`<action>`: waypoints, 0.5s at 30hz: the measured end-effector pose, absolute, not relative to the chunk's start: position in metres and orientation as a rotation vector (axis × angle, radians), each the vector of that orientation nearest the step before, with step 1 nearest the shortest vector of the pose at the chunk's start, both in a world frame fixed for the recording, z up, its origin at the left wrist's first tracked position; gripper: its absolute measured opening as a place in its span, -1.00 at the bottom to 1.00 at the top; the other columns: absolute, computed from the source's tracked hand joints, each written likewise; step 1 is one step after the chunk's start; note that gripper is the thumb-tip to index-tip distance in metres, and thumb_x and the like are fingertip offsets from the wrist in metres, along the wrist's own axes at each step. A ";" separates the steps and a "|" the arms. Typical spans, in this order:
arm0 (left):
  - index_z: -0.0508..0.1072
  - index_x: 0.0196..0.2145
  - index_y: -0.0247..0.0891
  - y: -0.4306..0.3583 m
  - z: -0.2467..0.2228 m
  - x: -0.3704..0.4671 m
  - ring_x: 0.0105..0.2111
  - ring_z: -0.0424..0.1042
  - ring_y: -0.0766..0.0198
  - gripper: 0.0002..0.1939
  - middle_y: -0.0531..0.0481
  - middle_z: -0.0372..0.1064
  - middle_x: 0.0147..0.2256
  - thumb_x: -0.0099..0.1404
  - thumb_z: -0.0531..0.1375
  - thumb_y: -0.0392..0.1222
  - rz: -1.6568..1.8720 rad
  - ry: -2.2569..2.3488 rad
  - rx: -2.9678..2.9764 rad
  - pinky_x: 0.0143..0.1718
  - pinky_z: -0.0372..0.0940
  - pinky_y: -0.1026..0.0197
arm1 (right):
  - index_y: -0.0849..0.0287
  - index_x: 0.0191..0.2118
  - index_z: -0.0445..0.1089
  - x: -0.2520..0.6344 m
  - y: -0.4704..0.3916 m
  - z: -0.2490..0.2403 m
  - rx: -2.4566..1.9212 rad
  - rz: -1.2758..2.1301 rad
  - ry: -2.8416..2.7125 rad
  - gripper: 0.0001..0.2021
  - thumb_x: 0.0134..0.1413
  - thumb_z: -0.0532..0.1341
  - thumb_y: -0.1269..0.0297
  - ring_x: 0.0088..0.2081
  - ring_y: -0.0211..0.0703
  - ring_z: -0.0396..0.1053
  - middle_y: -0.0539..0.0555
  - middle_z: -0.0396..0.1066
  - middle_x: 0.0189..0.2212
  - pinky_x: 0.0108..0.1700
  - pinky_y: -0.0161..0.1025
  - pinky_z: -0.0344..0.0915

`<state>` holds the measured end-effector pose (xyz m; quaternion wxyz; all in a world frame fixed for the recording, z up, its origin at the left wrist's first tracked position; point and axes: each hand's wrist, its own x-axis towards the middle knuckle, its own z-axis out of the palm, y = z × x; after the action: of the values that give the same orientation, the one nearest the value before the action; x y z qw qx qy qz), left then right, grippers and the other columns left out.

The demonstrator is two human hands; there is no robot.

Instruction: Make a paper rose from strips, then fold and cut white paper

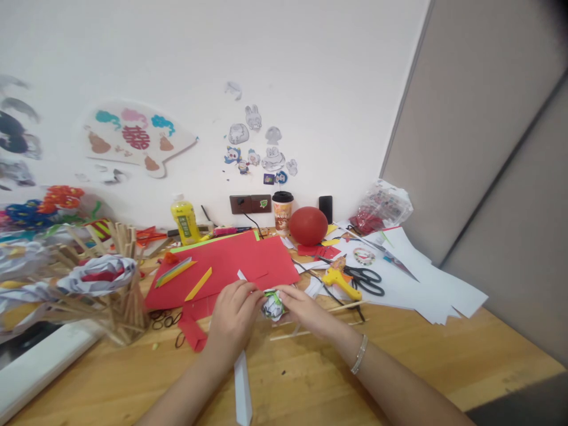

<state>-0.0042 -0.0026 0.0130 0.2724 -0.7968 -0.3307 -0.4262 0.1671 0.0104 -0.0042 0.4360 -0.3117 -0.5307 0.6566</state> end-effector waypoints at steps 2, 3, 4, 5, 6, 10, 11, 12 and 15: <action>0.41 -0.34 -0.34 -0.003 0.014 -0.004 -0.28 0.34 0.10 -0.94 -0.15 0.41 -0.38 0.21 0.15 -0.37 -1.142 -0.892 -2.149 -0.27 0.27 0.07 | 0.16 -0.24 0.38 0.167 0.010 -0.004 -0.772 1.638 -1.323 -0.55 -0.16 0.26 -0.10 -0.24 -0.13 0.33 0.03 0.35 -0.27 -0.29 -0.17 0.36; 0.41 -0.35 -0.34 -0.003 0.014 -0.004 -0.28 0.33 0.10 -0.94 -0.14 0.41 -0.38 0.21 0.14 -0.37 -1.141 -0.894 -2.153 -0.27 0.26 0.07 | 0.16 -0.24 0.38 0.167 0.010 -0.004 -0.770 1.641 -1.322 -0.55 -0.16 0.25 -0.10 -0.24 -0.13 0.33 0.03 0.35 -0.27 -0.29 -0.17 0.36; 0.41 -0.34 -0.34 -0.003 0.014 -0.004 -0.27 0.33 0.11 -0.94 -0.14 0.41 -0.38 0.21 0.14 -0.36 -1.138 -0.898 -2.159 -0.27 0.26 0.07 | 0.16 -0.24 0.38 0.167 0.010 -0.003 -0.770 1.643 -1.319 -0.55 -0.17 0.26 -0.11 -0.25 -0.13 0.33 0.03 0.35 -0.27 -0.28 -0.17 0.36; 0.41 -0.34 -0.33 -0.003 0.013 -0.005 -0.27 0.33 0.11 -0.94 -0.14 0.41 -0.38 0.22 0.13 -0.36 -1.136 -0.899 -2.166 -0.27 0.26 0.07 | 0.16 -0.23 0.38 0.167 0.009 -0.003 -0.771 1.644 -1.315 -0.54 -0.18 0.26 -0.11 -0.25 -0.13 0.33 0.03 0.35 -0.27 -0.29 -0.17 0.36; 0.41 -0.34 -0.33 -0.003 0.013 -0.005 -0.27 0.32 0.11 -0.94 -0.14 0.41 -0.37 0.22 0.13 -0.36 -1.135 -0.900 -2.171 -0.26 0.26 0.07 | 0.15 -0.23 0.38 0.167 0.009 -0.003 -0.773 1.644 -1.311 -0.53 -0.19 0.26 -0.12 -0.25 -0.13 0.33 0.03 0.35 -0.26 -0.29 -0.17 0.36; 0.41 -0.34 -0.32 -0.001 0.011 -0.005 -0.27 0.31 0.11 -0.94 -0.14 0.41 -0.37 0.23 0.13 -0.35 -1.128 -0.888 -2.159 -0.27 0.25 0.07 | 0.16 -0.23 0.38 0.167 0.009 -0.002 -0.782 1.644 -1.317 -0.52 -0.20 0.27 -0.12 -0.23 -0.12 0.33 0.03 0.36 -0.26 -0.29 -0.18 0.37; 0.41 -0.33 -0.33 -0.001 0.011 -0.005 -0.27 0.31 0.10 -0.94 -0.14 0.41 -0.37 0.22 0.14 -0.35 -1.126 -0.888 -2.153 -0.27 0.25 0.07 | 0.16 -0.23 0.38 0.167 0.009 -0.002 -0.782 1.646 -1.316 -0.52 -0.19 0.27 -0.12 -0.23 -0.12 0.34 0.03 0.36 -0.26 -0.29 -0.18 0.37; 0.41 -0.33 -0.33 -0.001 0.011 -0.005 -0.26 0.31 0.10 -0.94 -0.14 0.41 -0.37 0.22 0.14 -0.35 -1.122 -0.889 -2.153 -0.27 0.25 0.07 | 0.16 -0.23 0.38 0.167 0.009 -0.002 -0.781 1.649 -1.312 -0.52 -0.19 0.27 -0.12 -0.23 -0.12 0.34 0.03 0.36 -0.26 -0.30 -0.18 0.37; 0.40 -0.32 -0.35 -0.001 0.010 -0.005 -0.26 0.31 0.10 -0.93 -0.15 0.41 -0.36 0.22 0.14 -0.36 -1.104 -0.885 -2.174 -0.26 0.26 0.07 | 0.16 -0.21 0.37 0.167 0.009 -0.003 -0.773 1.655 -1.305 -0.51 -0.19 0.27 -0.11 -0.22 -0.11 0.34 0.04 0.36 -0.25 -0.31 -0.18 0.37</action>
<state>-0.0054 -0.0009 0.0105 0.2705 -0.8067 -0.3286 -0.4099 0.1671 0.0090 -0.0028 0.4332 -0.3103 -0.5240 0.6645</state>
